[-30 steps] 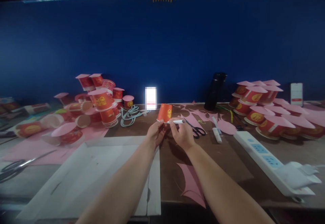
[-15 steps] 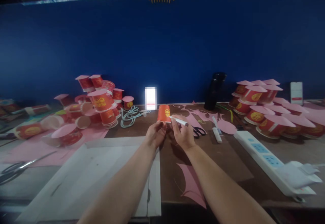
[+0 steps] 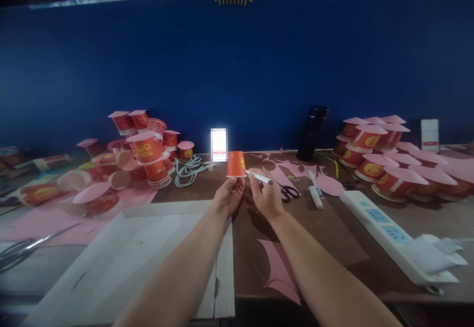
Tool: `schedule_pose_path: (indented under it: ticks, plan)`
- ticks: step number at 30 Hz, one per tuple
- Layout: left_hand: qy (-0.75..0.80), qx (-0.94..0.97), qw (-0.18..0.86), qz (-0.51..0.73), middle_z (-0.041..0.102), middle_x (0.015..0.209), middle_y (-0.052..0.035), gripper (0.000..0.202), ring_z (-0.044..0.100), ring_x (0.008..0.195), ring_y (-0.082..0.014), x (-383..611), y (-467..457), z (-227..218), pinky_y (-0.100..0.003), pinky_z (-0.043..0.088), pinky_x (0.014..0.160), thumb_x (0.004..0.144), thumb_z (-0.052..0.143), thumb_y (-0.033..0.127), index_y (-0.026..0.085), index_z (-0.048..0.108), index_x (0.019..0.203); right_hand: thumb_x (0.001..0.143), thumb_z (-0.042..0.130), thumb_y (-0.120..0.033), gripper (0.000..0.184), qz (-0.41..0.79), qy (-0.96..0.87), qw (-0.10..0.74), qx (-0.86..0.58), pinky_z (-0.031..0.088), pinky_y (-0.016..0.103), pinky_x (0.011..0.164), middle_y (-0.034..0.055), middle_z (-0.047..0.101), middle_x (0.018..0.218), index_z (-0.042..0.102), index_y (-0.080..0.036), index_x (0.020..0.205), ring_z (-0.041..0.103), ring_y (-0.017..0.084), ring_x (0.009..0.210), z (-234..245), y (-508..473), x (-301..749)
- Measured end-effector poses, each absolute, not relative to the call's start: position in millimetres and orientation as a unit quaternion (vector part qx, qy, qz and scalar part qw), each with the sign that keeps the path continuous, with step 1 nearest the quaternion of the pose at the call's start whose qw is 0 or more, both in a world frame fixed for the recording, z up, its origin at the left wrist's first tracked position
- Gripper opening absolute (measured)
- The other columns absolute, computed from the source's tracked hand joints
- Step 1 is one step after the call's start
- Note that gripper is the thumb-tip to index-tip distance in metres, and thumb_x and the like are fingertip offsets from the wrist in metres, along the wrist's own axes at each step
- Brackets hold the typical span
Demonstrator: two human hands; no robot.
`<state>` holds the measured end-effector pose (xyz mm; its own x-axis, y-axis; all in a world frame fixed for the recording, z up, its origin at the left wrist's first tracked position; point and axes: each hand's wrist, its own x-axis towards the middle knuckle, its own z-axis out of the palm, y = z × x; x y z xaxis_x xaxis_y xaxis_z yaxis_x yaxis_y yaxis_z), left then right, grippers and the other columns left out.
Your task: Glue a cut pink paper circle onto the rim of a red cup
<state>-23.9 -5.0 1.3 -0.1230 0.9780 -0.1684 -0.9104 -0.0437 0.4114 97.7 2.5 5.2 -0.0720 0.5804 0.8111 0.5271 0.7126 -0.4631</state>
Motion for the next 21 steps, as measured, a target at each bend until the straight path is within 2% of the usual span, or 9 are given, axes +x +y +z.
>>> schedule_pose_path:
  ticks: [4, 11, 17, 21]
  plan:
    - [0.210, 0.096, 0.654, 0.721, 0.062, 0.066, -0.0039, 0.017, 0.061, 0.063, -0.0074, -23.7, -3.4, -3.3, -0.019, 0.052, 0.070, 0.081, 0.054, 0.001, 0.009, 0.062, 0.069, 0.092, 0.048, -0.037, 0.028, 0.024, -0.734, 0.562, -0.380, 0.052, 0.037, 0.083, 0.0106, 0.070, 0.098, 0.066, -0.018, 0.103, 0.066, 0.022, 0.086, 5.8, 1.8, 97.7]
    - [0.216, 0.116, 0.647, 0.722, 0.064, 0.068, -0.0041, 0.014, 0.061, 0.065, -0.0075, -22.7, -0.2, -8.7, -0.020, 0.052, 0.072, 0.079, 0.057, 0.001, 0.009, 0.064, 0.070, 0.093, 0.047, -0.037, 0.028, 0.023, -0.743, 0.553, -0.377, 0.050, 0.038, 0.088, 0.0116, 0.070, 0.100, 0.066, -0.018, 0.102, 0.064, 0.024, 0.098, 5.0, 2.7, 97.5]
    - [0.236, 0.131, 0.642, 0.718, 0.063, 0.068, -0.0040, 0.014, 0.061, 0.065, -0.0071, -21.7, -0.9, -6.2, -0.018, 0.051, 0.071, 0.079, 0.056, 0.001, 0.010, 0.063, 0.069, 0.092, 0.049, -0.037, 0.027, 0.039, -0.740, 0.555, -0.377, 0.052, 0.035, 0.083, 0.0104, 0.070, 0.099, 0.065, -0.018, 0.103, 0.066, 0.022, 0.091, 4.0, 2.9, 97.7]
    - [0.248, 0.133, 0.642, 0.713, 0.062, 0.066, -0.0036, 0.015, 0.061, 0.063, -0.0075, -20.5, -3.3, -2.7, -0.018, 0.051, 0.069, 0.078, 0.056, 0.001, 0.010, 0.061, 0.067, 0.092, 0.049, -0.036, 0.025, 0.041, -0.748, 0.553, -0.365, 0.049, 0.038, 0.090, 0.0101, 0.070, 0.100, 0.065, -0.019, 0.100, 0.064, 0.023, 0.097, 4.3, 3.2, 98.3]
